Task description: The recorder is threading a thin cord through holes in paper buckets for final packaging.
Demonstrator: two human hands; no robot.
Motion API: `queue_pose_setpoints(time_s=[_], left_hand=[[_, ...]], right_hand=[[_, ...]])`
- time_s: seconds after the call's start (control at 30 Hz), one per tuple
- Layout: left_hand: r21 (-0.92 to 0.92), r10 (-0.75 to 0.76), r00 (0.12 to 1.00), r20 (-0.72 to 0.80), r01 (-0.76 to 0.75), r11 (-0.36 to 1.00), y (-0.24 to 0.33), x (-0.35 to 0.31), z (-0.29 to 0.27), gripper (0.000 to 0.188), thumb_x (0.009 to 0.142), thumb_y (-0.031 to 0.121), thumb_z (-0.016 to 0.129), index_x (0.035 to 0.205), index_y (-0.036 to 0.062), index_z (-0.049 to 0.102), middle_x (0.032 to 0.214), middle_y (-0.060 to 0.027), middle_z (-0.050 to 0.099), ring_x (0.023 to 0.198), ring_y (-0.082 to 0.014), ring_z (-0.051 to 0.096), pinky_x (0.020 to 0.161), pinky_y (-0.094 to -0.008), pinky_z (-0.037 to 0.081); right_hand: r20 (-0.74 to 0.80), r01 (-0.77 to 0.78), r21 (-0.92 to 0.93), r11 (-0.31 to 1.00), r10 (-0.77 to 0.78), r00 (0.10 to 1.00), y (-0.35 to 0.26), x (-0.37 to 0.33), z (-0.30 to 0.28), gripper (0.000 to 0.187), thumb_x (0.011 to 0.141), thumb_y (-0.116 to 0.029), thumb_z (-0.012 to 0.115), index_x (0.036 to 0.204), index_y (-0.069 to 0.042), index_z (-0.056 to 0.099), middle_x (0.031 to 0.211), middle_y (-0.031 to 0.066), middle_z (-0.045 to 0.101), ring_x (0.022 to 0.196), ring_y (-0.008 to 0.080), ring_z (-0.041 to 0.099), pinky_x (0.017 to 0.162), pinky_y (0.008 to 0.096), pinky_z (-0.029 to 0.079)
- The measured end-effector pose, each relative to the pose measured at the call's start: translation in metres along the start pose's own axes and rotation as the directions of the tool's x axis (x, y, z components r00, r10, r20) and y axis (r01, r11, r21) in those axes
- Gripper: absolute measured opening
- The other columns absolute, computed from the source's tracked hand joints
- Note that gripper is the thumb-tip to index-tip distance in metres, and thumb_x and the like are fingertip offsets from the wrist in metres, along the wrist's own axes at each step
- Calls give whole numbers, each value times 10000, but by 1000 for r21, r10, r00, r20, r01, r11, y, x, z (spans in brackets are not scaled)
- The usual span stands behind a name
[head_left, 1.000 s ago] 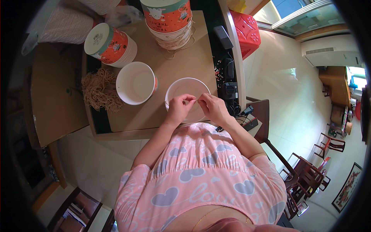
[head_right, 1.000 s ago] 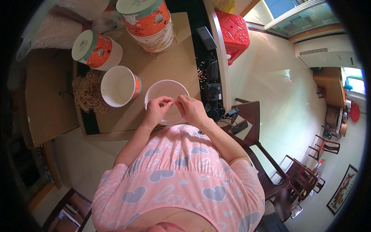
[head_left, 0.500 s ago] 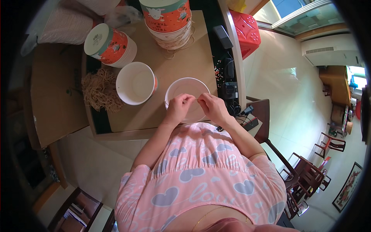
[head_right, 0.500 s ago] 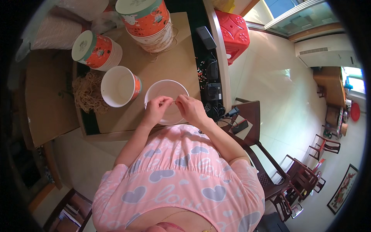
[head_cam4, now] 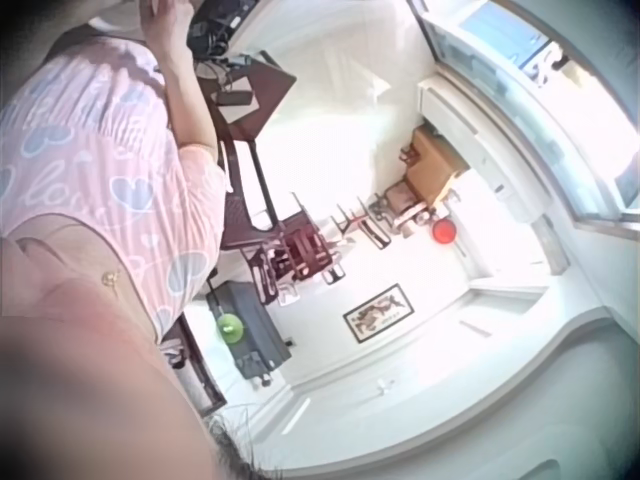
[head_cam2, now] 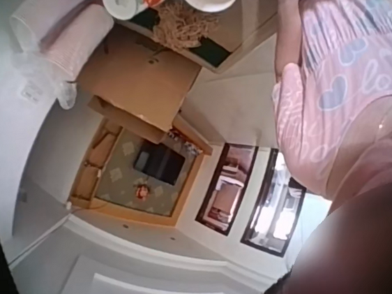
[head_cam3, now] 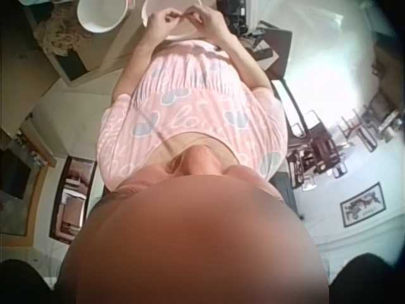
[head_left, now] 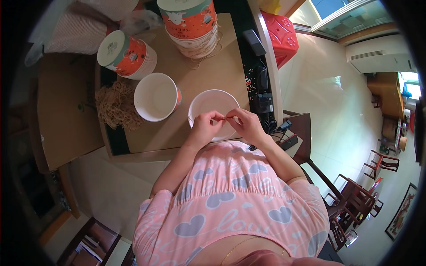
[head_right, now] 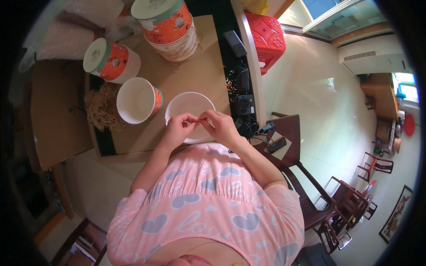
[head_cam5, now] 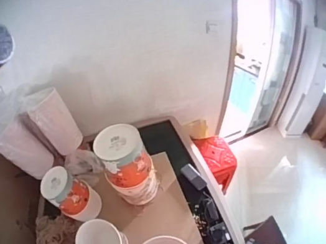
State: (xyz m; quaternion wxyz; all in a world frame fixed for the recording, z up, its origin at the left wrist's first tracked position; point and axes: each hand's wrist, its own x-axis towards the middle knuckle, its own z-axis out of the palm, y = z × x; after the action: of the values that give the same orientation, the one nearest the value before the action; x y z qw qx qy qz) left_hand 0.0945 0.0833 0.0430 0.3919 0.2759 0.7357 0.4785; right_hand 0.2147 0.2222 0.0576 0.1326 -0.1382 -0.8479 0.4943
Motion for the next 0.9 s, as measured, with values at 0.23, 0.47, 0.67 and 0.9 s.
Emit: queue_pose_setpoints(time_s=[0.23, 0.47, 0.67, 0.9], left_hand=[[-112, -25, 999, 37, 29, 993, 9, -5, -4, 104, 842, 77, 646, 884, -17, 661, 776, -62, 684, 667, -84, 606, 650, -234, 494], [-297, -119, 952, 282, 205, 933, 45, -20, -24, 74, 852, 40, 634, 887, -23, 650, 806, -34, 660, 765, -85, 616, 732, -220, 490], [-380, -61, 920, 387, 219, 898, 51, -28, -32, 65, 877, 59, 617, 887, -5, 625, 825, -39, 648, 723, -76, 579, 679, -211, 468], [-418, -46, 917, 397, 225, 880, 60, -25, -36, 92, 892, 68, 599, 964, 12, 590, 795, -31, 623, 689, -87, 562, 648, -231, 459]], right_hand=[[-99, 57, -57, 997, -62, 993, 6, -4, 5, 100, 800, -45, 667, 878, -45, 605, 853, 80, 576, 602, 199, 546, 524, 282, 432], [-123, -115, -92, 989, 103, 987, 17, -18, 3, 95, 790, -56, 665, 851, -61, 592, 857, 105, 555, 712, 310, 595, 605, 371, 484], [-164, -207, 29, 978, 209, 964, 15, -21, 11, 99, 787, -44, 652, 853, -54, 580, 840, 103, 544, 689, 300, 573, 614, 363, 483], [-255, 29, -36, 999, -38, 966, -22, -7, 14, 156, 806, -28, 625, 956, -51, 585, 995, 132, 583, 966, 355, 558, 804, 393, 476]])
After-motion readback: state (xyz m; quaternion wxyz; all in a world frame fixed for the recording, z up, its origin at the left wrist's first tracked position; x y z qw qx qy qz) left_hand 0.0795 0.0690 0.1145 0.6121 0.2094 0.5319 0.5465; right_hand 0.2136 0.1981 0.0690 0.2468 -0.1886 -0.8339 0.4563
